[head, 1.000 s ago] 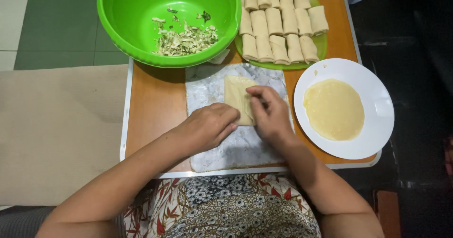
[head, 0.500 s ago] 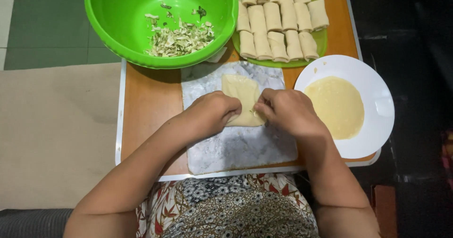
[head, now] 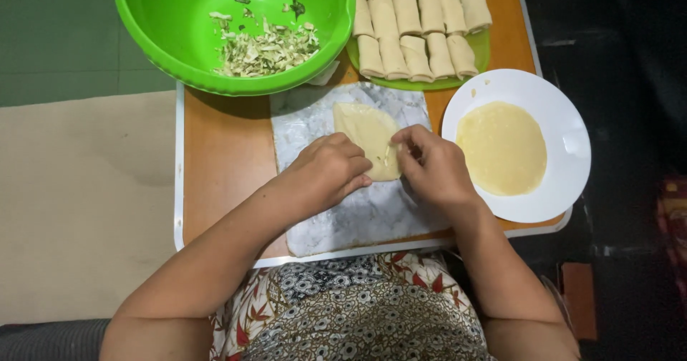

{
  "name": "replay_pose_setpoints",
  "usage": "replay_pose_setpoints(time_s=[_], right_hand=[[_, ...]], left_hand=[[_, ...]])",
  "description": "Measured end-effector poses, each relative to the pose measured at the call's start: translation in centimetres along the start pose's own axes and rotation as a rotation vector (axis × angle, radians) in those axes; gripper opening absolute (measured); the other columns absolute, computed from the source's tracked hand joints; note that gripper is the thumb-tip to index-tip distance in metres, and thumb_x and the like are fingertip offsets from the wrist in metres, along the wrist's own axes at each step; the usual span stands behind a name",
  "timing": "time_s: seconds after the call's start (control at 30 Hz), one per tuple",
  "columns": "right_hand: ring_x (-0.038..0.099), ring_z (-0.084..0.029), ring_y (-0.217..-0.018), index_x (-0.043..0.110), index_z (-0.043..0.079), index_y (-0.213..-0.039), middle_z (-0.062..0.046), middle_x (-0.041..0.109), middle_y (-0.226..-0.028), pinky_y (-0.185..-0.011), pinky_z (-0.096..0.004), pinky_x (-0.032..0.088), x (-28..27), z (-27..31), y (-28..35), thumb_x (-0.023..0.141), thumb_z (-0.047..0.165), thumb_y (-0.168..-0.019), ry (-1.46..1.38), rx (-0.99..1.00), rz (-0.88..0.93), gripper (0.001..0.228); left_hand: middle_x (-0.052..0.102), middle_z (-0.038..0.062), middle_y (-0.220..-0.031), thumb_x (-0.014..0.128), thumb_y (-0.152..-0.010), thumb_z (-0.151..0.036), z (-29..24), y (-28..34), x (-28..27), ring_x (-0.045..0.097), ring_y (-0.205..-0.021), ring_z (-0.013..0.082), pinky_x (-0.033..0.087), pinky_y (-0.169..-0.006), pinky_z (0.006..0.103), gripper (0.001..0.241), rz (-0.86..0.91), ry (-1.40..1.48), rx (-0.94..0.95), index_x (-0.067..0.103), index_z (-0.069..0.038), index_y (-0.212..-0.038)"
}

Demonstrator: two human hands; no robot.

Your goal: Rolling and sealing spring rolls with vegetable filling using dough wrappers.

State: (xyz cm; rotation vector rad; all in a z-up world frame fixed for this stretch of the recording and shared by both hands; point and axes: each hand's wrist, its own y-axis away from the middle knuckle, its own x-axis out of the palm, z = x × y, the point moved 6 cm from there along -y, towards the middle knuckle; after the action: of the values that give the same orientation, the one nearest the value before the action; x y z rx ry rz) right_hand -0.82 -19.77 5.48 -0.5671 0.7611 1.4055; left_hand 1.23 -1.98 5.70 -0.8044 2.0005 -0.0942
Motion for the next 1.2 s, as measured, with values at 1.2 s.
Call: replay_pose_setpoints(time_s=[1.2], right_hand=[[0.065,-0.035,-0.098,0.062,0.002,-0.118,-0.014,0.07,-0.102,-0.085,-0.043,0.054,2.2,5.2,2.9,0.079,0.003,-0.079,0.103,-0.848,0.078,0.043]], left_hand=[[0.071,0.015,-0.099,0.084,-0.071,-0.013,2.5,1.4,-1.0,0.066,-0.097,0.0365,0.053,-0.084,0.0434,0.033,0.192,0.221,-0.168,0.073,-0.003,-0.101]])
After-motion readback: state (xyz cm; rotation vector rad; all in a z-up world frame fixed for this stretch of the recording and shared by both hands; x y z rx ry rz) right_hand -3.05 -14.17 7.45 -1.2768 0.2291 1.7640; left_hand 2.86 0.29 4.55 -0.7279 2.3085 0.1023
